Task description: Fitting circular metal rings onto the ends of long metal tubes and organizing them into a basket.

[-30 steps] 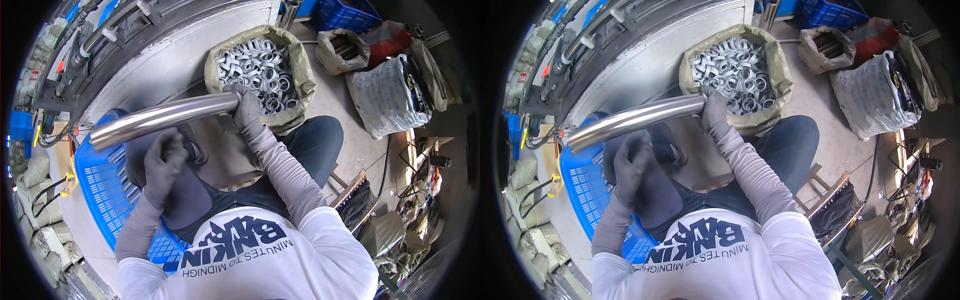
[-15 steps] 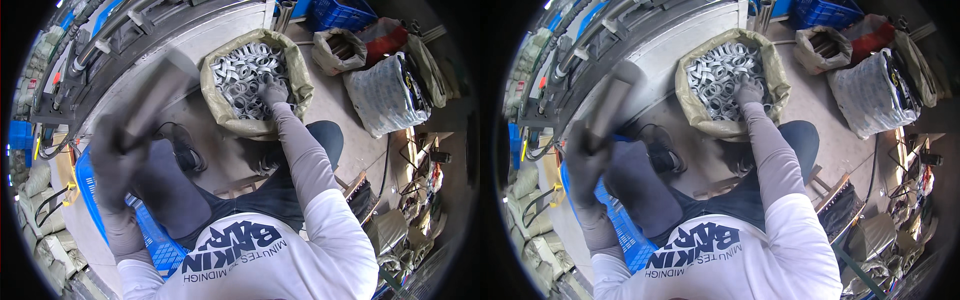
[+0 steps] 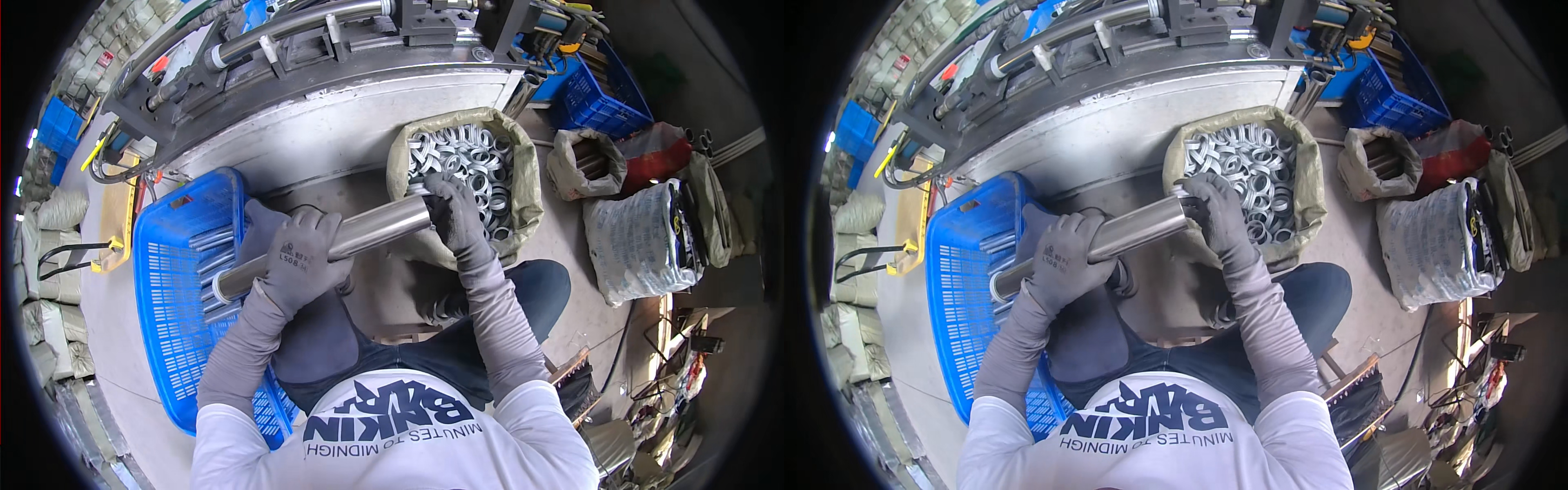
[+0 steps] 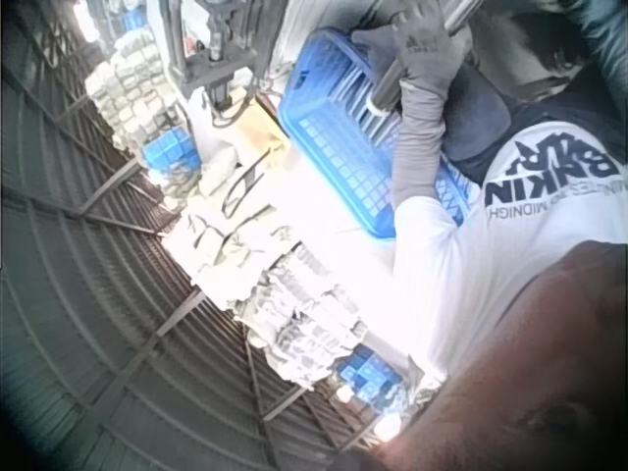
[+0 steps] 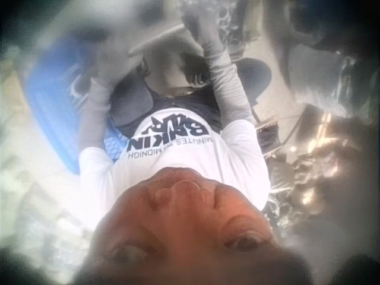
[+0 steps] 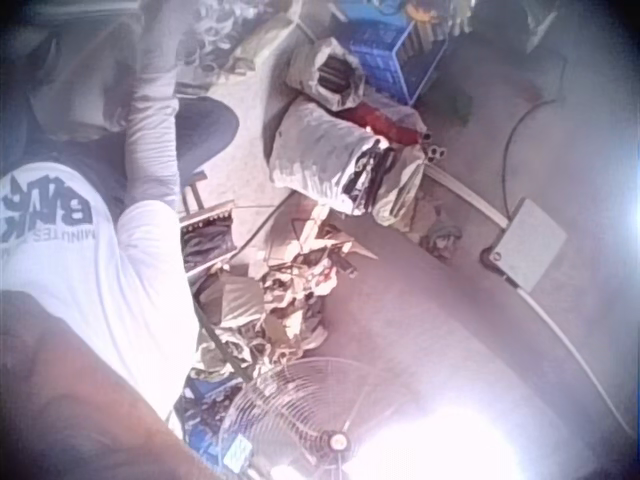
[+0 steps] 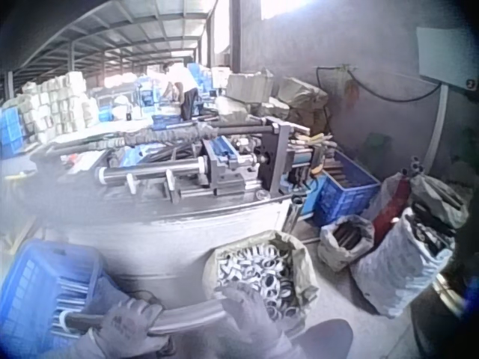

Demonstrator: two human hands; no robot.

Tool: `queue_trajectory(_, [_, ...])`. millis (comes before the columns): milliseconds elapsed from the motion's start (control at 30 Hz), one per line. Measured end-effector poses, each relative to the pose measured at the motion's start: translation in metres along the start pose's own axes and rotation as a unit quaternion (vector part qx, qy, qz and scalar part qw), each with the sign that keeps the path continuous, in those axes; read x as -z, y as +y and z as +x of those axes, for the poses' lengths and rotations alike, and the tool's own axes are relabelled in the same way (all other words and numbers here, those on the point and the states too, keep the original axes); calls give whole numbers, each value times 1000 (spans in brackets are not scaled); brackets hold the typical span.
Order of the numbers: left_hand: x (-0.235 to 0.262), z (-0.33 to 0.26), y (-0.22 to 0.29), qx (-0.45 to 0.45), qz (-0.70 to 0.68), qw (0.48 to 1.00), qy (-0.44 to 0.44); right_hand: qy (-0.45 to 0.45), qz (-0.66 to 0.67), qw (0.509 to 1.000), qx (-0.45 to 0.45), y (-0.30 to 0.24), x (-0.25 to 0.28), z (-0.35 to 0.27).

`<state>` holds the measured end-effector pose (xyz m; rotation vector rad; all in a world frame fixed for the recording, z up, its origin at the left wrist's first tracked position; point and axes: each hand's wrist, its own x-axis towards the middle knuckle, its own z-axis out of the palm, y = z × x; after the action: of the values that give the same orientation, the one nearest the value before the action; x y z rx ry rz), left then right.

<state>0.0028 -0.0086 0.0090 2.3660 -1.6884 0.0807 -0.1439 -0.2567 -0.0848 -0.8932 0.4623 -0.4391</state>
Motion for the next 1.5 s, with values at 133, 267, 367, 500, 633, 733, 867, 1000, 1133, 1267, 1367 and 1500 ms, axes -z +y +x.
queue_trajectory(133, [3,0,-3,-10,-20,999,26,-19,-86,987,135,6,-17,-27])
queue_trajectory(267, [-1,-1,-2,-10,-14,1000,18,-75,-249,951,169,16,-3,-22])
queue_trajectory(367, [0,-3,0,-12,-7,1000,19,-36,-458,807,372,10,-27,-29])
queue_trajectory(500, [-1,-3,2,-1,-15,1000,11,22,-423,827,370,11,-42,-34])
queue_trajectory(633, [-1,-4,2,12,-33,999,-10,58,-292,922,247,5,-60,-46])
queue_trajectory(733, [-3,-2,3,0,-30,999,-11,60,-353,888,289,9,-56,-42])
queue_trajectory(867, [-4,3,1,-10,-17,999,-38,63,-381,864,322,14,-48,-34])
queue_trajectory(1000, [-3,3,-2,-2,-40,997,-65,88,-284,922,248,18,-57,-32])
queue_trajectory(1133, [13,1,-4,-6,-30,996,-81,70,-295,918,255,27,-40,-17])
queue_trajectory(1267, [20,-25,-23,26,-9,994,-109,240,-461,848,108,29,54,38])
queue_trajectory(1367, [14,-32,-26,29,-15,997,-69,253,-748,605,-101,44,149,58])
queue_trajectory(1500, [13,-33,-26,45,-41,996,-63,199,-822,519,-126,68,203,58])
